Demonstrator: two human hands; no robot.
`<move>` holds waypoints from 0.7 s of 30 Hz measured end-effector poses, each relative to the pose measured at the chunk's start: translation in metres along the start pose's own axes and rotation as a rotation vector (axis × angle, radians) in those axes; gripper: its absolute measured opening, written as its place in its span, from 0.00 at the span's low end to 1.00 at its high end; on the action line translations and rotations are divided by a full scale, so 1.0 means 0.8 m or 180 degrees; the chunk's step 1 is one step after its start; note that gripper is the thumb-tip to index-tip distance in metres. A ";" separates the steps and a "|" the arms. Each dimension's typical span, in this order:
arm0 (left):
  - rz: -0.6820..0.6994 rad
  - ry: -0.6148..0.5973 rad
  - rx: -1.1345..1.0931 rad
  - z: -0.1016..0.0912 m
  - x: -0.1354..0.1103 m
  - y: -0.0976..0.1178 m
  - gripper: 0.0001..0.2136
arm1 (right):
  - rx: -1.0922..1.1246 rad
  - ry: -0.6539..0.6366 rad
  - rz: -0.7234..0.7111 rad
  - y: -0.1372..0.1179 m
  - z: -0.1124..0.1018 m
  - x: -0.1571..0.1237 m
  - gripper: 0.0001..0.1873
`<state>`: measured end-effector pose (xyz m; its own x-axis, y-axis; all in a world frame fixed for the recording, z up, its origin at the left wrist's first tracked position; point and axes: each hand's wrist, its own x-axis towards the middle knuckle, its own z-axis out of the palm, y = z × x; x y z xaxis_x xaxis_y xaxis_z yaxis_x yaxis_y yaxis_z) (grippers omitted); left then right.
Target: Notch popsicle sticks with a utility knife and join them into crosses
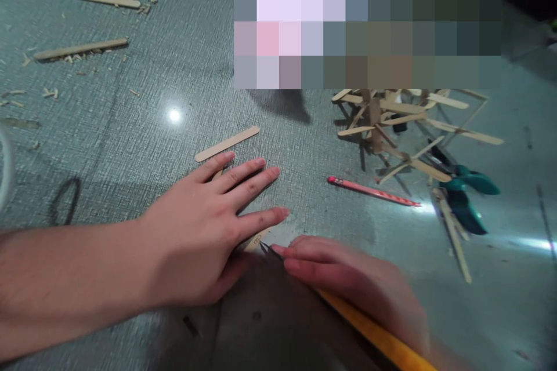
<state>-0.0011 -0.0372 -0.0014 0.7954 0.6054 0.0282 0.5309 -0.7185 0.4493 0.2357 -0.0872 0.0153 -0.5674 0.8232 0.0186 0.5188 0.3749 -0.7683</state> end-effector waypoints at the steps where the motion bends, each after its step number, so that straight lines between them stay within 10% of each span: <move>1: -0.0007 -0.0002 0.0001 0.000 0.000 0.000 0.27 | 0.0073 0.0006 -0.0057 0.001 0.001 0.000 0.23; 21: 0.0002 -0.0029 -0.0030 0.000 0.000 -0.001 0.26 | 0.0265 0.0210 -0.0128 0.009 0.003 -0.008 0.14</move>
<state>-0.0014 -0.0369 -0.0019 0.7985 0.6017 0.0203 0.5277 -0.7157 0.4576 0.2412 -0.0906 0.0084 -0.5419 0.8356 0.0904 0.4400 0.3737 -0.8165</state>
